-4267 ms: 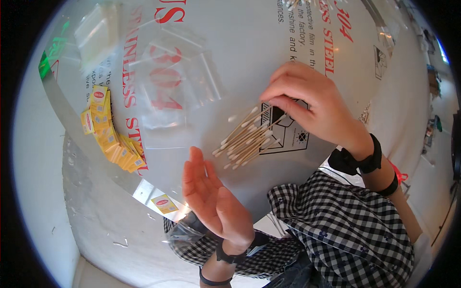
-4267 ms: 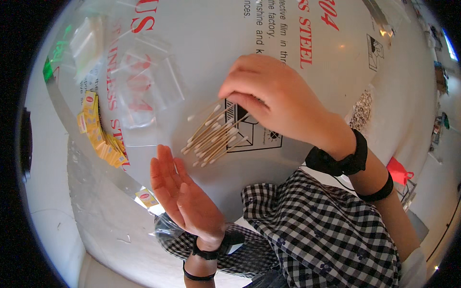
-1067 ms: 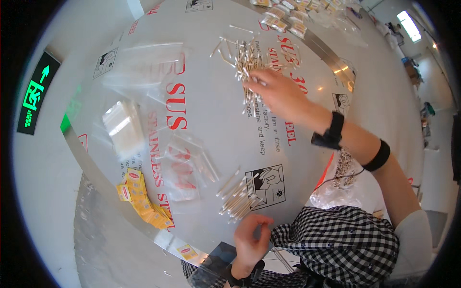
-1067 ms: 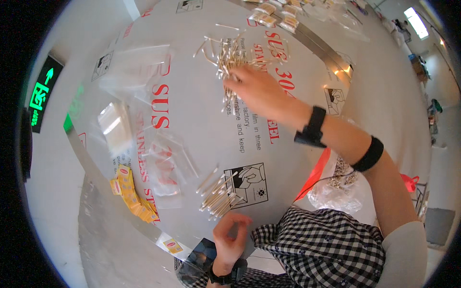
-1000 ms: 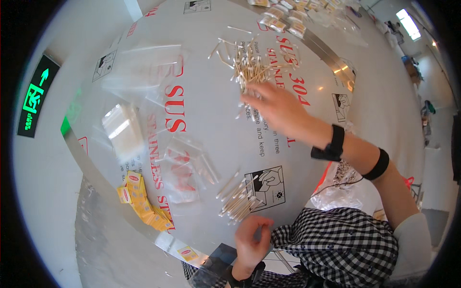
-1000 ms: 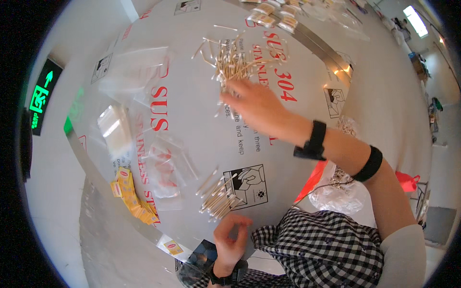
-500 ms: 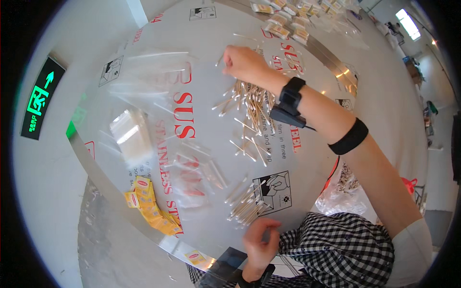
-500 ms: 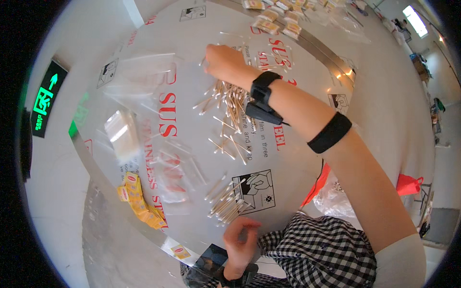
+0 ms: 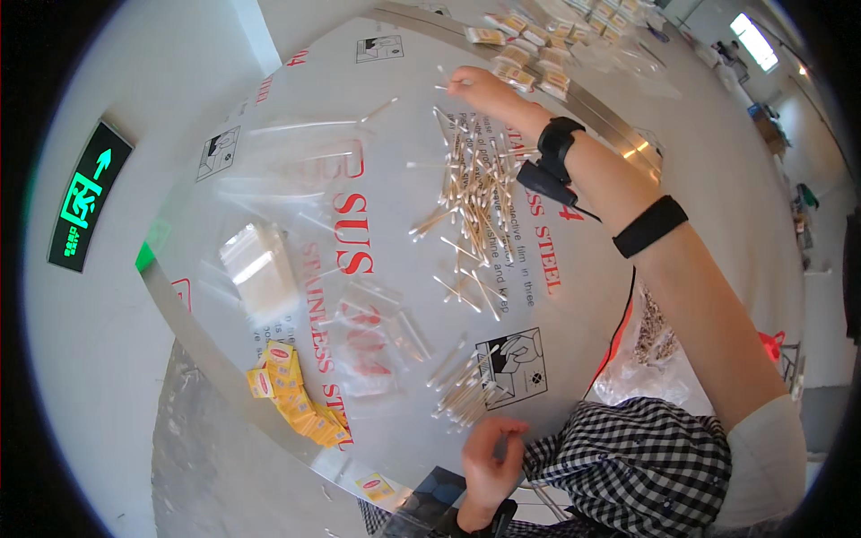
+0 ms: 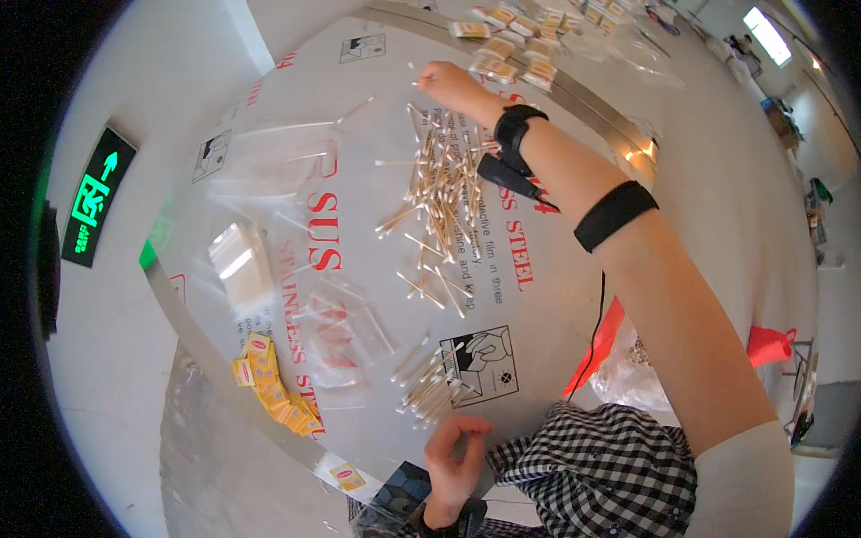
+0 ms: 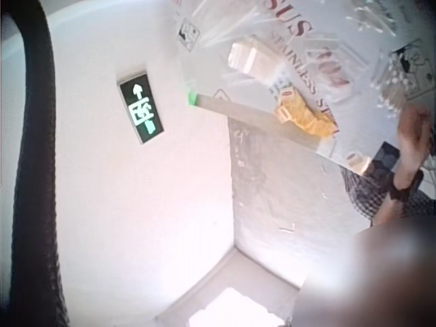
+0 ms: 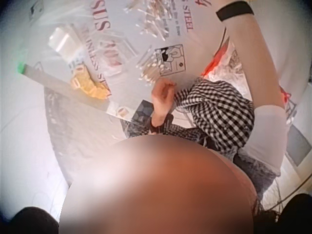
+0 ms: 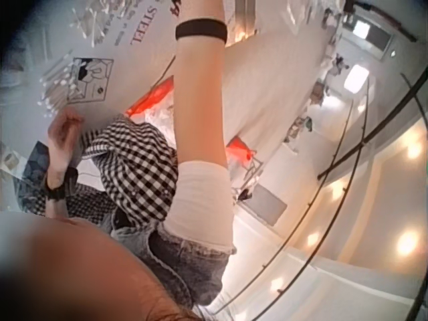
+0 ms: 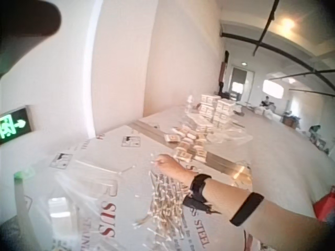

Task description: The person is manually counting, arranging, and sealing cotton swabs into small plastic bags.

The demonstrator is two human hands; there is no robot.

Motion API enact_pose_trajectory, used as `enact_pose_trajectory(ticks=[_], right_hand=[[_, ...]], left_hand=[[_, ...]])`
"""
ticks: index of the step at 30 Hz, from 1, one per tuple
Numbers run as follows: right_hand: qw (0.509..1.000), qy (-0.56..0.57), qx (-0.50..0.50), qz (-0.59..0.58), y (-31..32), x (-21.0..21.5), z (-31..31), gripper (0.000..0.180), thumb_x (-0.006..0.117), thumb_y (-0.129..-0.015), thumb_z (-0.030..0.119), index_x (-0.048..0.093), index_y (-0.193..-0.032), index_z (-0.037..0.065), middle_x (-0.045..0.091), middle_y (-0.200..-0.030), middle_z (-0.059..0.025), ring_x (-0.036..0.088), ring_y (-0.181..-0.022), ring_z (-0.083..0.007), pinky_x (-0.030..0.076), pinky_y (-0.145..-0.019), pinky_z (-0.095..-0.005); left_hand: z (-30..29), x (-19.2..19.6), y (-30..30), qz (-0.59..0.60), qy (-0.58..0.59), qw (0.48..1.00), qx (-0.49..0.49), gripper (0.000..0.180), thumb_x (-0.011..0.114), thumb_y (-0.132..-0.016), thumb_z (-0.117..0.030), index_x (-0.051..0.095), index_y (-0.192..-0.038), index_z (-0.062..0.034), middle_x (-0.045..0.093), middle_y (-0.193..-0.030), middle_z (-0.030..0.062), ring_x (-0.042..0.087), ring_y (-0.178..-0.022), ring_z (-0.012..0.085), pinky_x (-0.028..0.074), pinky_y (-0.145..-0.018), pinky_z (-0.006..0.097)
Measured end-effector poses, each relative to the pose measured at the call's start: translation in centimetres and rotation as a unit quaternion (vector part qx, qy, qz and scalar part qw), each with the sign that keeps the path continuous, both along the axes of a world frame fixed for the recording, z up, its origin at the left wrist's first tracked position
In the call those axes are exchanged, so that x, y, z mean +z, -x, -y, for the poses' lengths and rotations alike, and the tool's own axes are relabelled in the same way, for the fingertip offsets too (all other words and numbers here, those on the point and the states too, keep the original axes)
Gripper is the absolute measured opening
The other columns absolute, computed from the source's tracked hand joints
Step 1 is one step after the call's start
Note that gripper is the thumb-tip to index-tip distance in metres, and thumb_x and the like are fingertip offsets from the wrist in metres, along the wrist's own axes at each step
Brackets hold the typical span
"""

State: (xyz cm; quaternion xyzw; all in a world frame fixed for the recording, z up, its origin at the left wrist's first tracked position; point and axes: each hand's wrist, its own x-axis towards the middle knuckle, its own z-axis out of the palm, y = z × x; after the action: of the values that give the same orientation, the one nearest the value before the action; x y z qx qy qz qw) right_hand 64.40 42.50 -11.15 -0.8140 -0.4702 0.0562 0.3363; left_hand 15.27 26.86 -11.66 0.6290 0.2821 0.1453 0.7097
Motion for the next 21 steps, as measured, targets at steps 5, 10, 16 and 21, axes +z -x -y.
enact_pose_trajectory(ticks=[5, 10, 16, 21], right_hand=[[0.997, -0.013, 0.026, -0.068, 0.5, -3.5, 2.1, 0.02, 0.063, -0.091, 0.022, 0.07, -0.099, 0.005, 0.073, -0.097, -0.0158, 0.069, -0.088, -0.03, 0.052, -0.079, -0.0397], [0.998, 0.028, 0.004, -0.063, 7.1, -1.8, 4.1, 0.019, 0.067, -0.09, 0.021, 0.07, -0.096, 0.004, 0.073, -0.092, -0.0124, 0.07, -0.086, -0.0276, 0.053, -0.076, -0.0383], [1.0, 0.025, -0.003, -0.006, 5.8, 0.2, 3.9, 0.014, 0.07, -0.084, 0.018, 0.069, -0.087, 0.005, 0.072, -0.086, -0.0126, 0.07, -0.081, -0.0314, 0.053, -0.073, -0.0415], [0.984, 0.161, -0.019, 0.069, 6.6, -0.1, 2.1, 0.014, 0.071, -0.075, 0.016, 0.069, -0.085, 0.006, 0.072, -0.092, -0.0136, 0.069, -0.085, -0.0356, 0.053, -0.075, -0.0452]], left_hand=[[0.0, 0.0, -0.3, -0.012, 0.038, 0.999, 0.001, 0.014, 0.06, -0.082, 0.008, 0.068, -0.091, 0.0001, 0.069, -0.088, 0.0122, 0.068, -0.081, 0.0255, 0.052, -0.074, 0.031], [-0.5, 0.1, 0.0, -0.023, 0.026, 0.999, 0.0, 0.014, 0.06, -0.082, 0.008, 0.068, -0.09, 0.0, 0.069, -0.086, 0.012, 0.067, -0.079, 0.0243, 0.052, -0.074, 0.031], [-0.2, 0.1, -0.4, -0.019, 0.027, 0.999, -0.005, 0.014, 0.06, -0.082, 0.008, 0.068, -0.09, 0.0, 0.069, -0.085, 0.0116, 0.067, -0.079, 0.0238, 0.052, -0.073, 0.031], [0.0, -0.2, -0.4, -0.015, 0.022, 1.0, -0.001, 0.014, 0.06, -0.081, 0.008, 0.068, -0.09, 0.0, 0.069, -0.085, 0.0116, 0.067, -0.077, 0.024, 0.052, -0.072, 0.031]])
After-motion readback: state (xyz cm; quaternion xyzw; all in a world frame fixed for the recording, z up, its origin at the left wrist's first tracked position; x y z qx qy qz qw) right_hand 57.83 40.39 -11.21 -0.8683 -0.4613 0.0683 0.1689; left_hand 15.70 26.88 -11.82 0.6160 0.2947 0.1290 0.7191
